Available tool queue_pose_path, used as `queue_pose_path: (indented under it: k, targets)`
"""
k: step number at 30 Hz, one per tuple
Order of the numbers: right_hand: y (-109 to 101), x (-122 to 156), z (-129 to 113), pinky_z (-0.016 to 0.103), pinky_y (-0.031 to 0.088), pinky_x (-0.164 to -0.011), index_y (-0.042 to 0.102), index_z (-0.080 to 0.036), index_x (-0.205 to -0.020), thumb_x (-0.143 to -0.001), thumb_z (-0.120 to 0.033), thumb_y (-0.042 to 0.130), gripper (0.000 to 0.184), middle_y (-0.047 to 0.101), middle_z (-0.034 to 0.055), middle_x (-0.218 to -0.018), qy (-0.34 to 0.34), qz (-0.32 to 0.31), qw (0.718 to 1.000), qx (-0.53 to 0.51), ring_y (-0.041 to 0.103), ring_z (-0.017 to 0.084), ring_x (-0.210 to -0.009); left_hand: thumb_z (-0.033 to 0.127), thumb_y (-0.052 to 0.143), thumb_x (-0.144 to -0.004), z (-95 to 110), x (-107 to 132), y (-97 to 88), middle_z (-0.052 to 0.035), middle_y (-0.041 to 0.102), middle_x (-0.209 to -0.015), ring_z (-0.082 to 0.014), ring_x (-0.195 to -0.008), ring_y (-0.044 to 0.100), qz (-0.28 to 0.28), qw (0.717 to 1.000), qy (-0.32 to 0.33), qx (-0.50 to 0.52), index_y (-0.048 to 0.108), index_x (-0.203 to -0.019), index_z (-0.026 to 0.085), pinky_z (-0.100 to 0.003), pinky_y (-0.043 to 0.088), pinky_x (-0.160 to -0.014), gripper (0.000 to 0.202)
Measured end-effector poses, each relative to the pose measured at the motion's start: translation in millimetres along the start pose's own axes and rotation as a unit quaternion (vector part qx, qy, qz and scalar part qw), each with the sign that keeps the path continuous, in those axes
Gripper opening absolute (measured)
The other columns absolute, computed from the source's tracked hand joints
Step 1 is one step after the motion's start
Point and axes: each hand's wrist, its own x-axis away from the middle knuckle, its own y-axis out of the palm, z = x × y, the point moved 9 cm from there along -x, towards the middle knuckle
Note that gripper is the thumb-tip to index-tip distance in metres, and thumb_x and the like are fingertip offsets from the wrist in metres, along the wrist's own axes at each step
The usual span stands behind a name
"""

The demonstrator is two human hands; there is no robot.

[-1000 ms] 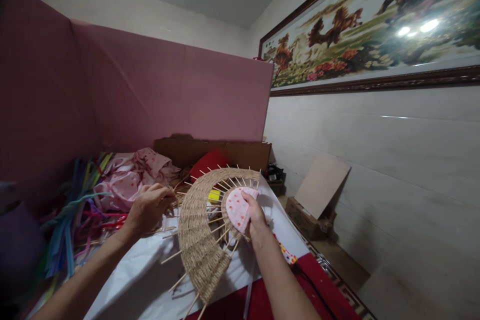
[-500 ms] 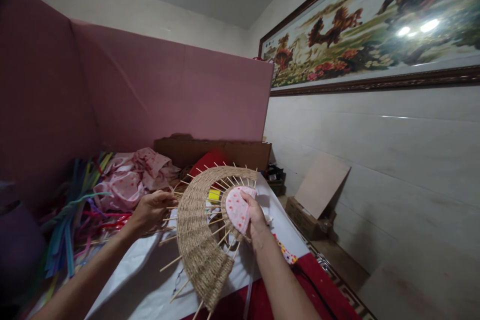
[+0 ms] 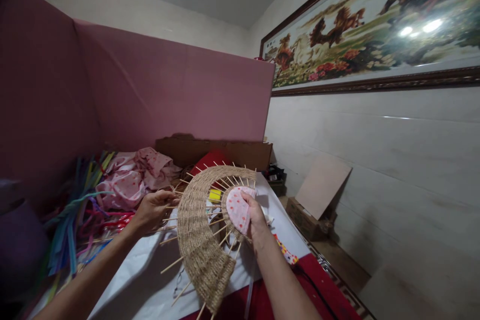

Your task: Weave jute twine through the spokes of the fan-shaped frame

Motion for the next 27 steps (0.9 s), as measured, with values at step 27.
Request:
queue_pose_path:
  k: [27]
  targets:
    - [-6,-7,16,0.029,0.052,-0.057,0.056,-0.006,-0.090,-0.077,-0.020,0.048,0.021,0.067,0.0081,-0.060,0.065,-0.014,0.996,0.054,0.064,0.017,-0.053,0.027,0.052,-0.078,50,7,-9.3,-0.0012,0.064,-0.069,-0.0186,-0.073,0.050,0.019,0.902,0.230,-0.365,0.060,-0.066,0.020,-0.034,0.028,-0.071,0.016]
